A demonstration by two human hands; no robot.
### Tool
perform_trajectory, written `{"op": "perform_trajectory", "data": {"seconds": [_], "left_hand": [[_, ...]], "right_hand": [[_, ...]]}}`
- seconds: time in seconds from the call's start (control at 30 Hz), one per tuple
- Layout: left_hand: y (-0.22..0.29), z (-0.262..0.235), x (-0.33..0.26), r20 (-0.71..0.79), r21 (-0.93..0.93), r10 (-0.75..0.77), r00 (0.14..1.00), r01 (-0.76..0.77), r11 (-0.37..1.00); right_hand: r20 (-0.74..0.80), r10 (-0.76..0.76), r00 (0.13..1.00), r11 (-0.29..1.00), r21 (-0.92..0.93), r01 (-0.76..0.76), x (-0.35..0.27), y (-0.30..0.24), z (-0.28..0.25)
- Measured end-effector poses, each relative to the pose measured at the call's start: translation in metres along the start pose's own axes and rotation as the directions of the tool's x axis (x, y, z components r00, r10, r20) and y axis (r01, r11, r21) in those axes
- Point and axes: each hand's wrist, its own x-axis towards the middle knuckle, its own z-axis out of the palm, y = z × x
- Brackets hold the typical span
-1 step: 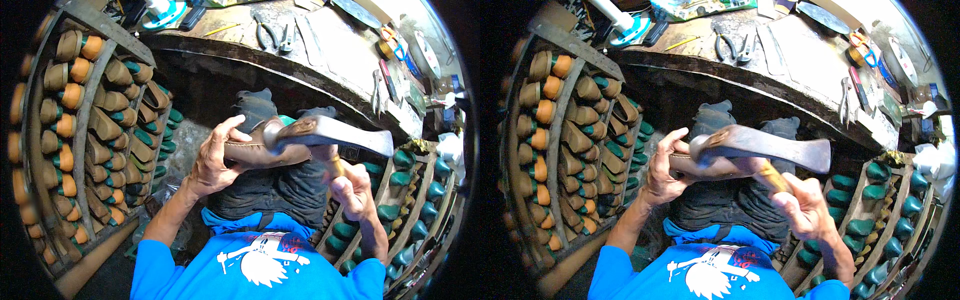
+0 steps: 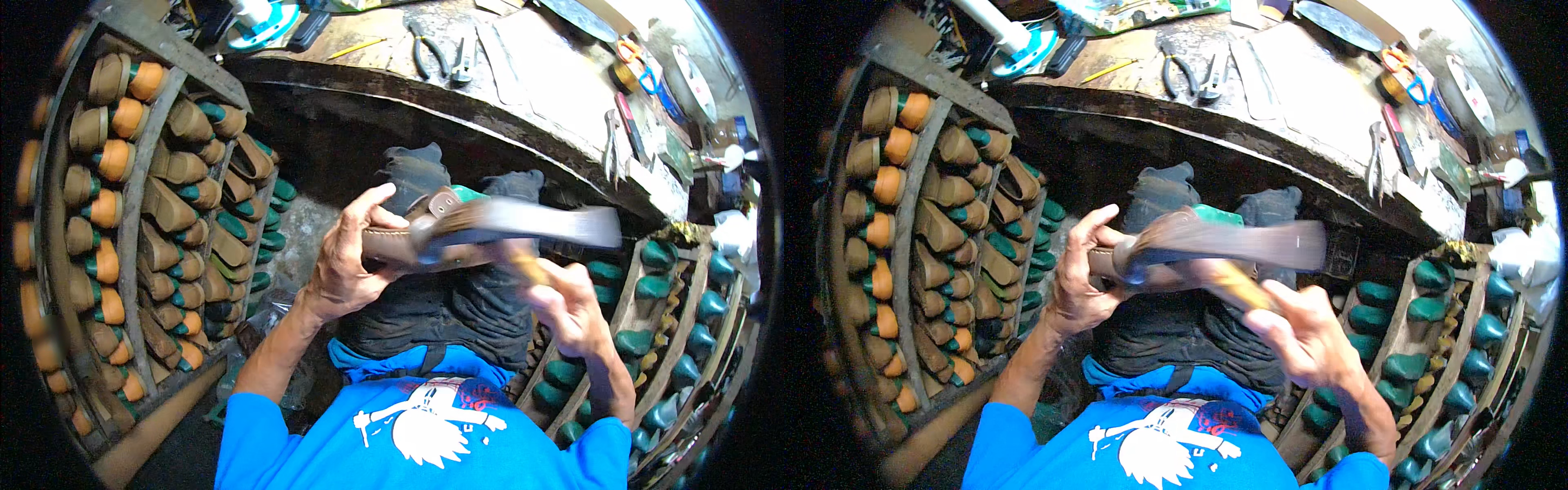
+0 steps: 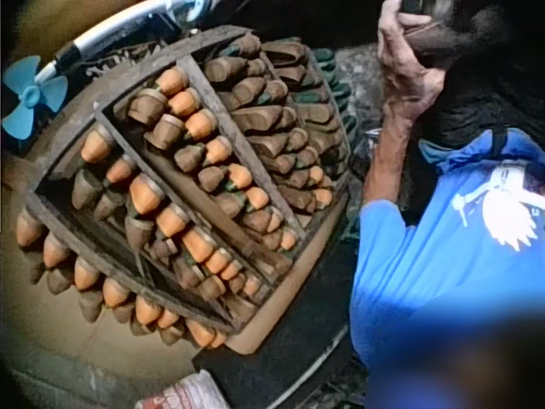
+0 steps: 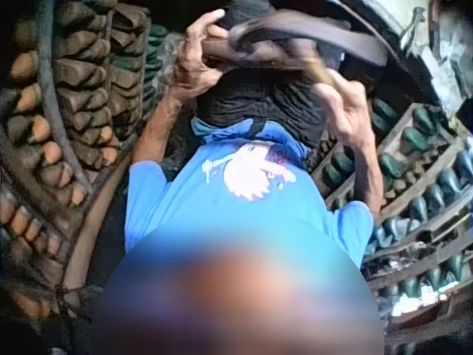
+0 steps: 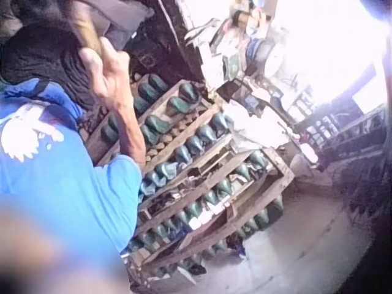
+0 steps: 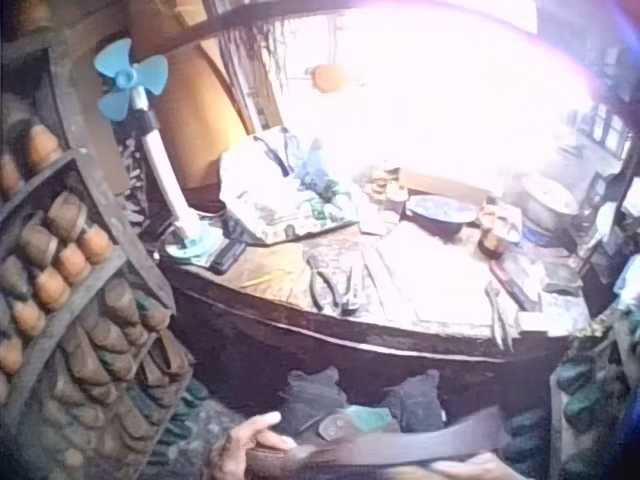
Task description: The person uses a hammer and pliers to adjust and secure parts of a brown shoe mounted on a green shoe last. They repeatedly tap the shoe's upper and sole edges, reposition the shoe, and use pliers to pull or align components.
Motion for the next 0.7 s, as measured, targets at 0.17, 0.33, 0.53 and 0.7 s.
{"op": "perform_trajectory", "data": {"seconds": [0.17,0.33,0.53,0.7], "left_hand": [[-0.009,0.044,0.005,-0.187,-0.528,-0.135,0.973,0.017,0.849],[0.038,0.070,0.048,-0.297,-0.394,-0.252,0.921,0.122,0.911],[0.132,0.067,0.106,0.134,0.408,0.347,0.928,-0.371,0.834],[0.092,0.146,0.118,0.453,0.585,0.005,0.892,-0.301,0.753]], "right_hand": [[-0.201,0.122,0.972,0.992,0.010,-0.122,-0.021,0.029,0.013],[-0.449,0.186,0.874,0.842,0.532,0.094,-0.080,0.053,0.046],[-0.739,0.020,0.674,0.858,0.358,0.368,-0.099,0.057,0.039],[-0.775,0.220,0.593,0.889,0.409,0.204,-0.104,0.053,0.017]]}}
